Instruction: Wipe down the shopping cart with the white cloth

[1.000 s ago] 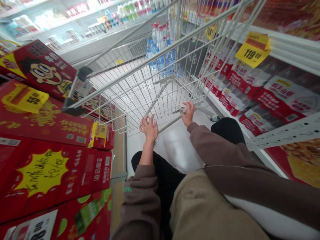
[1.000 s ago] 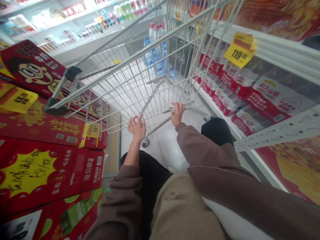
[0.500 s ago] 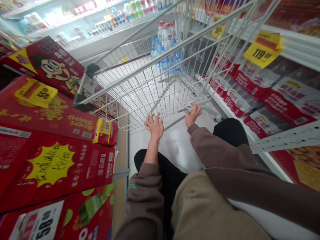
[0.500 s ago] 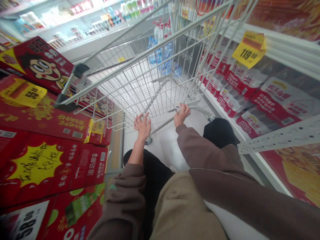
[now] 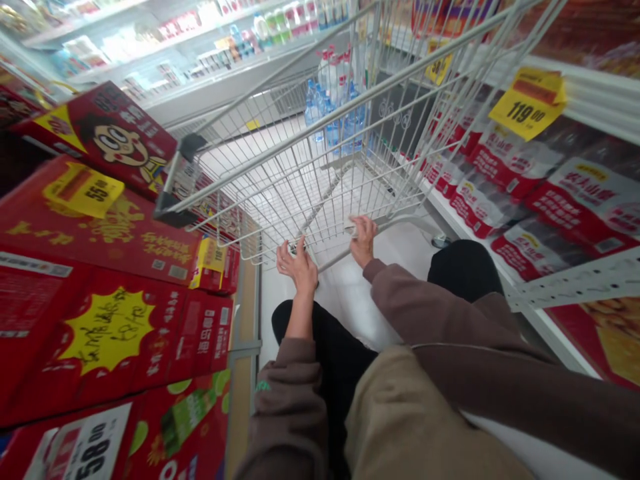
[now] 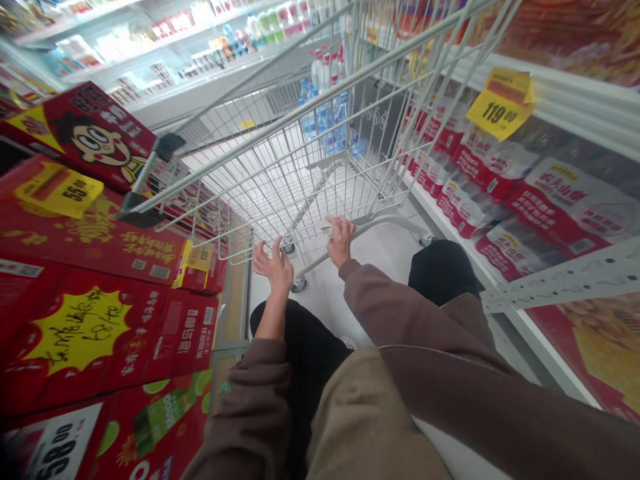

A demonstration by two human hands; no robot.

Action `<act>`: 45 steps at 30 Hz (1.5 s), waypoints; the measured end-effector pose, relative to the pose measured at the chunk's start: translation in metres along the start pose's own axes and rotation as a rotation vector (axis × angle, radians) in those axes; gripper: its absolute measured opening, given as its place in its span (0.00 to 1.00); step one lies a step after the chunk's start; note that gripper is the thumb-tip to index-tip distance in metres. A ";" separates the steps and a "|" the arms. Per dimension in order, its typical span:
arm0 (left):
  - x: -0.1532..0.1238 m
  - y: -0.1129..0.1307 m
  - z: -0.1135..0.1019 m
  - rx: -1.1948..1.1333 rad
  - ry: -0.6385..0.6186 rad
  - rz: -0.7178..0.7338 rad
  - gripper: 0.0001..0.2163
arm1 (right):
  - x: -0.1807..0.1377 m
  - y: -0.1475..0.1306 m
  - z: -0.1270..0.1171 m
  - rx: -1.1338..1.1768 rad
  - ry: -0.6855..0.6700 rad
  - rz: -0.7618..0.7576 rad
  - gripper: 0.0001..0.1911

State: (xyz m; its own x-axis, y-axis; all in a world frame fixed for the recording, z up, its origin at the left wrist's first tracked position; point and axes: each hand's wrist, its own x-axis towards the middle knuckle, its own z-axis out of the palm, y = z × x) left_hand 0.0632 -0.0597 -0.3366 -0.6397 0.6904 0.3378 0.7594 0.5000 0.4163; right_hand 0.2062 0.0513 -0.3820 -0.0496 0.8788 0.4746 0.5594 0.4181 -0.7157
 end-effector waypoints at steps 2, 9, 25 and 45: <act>0.006 -0.003 -0.001 -0.002 0.008 -0.029 0.25 | 0.015 0.013 -0.010 -0.038 0.126 0.131 0.32; 0.011 0.005 -0.004 0.000 -0.074 -0.021 0.24 | -0.023 -0.049 0.031 0.007 -0.202 -0.093 0.33; 0.018 -0.036 -0.019 -0.021 0.008 -0.113 0.24 | -0.018 -0.036 0.027 -0.002 0.126 0.147 0.33; 0.017 -0.062 -0.031 -0.085 0.052 -0.046 0.21 | -0.052 -0.088 0.044 0.076 -0.187 -0.166 0.34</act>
State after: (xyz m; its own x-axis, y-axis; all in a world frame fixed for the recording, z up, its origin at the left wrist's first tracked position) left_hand 0.0014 -0.0955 -0.3306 -0.6804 0.6385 0.3595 0.7179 0.4824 0.5019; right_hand 0.1235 -0.0215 -0.3664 -0.2914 0.8208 0.4912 0.4677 0.5702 -0.6753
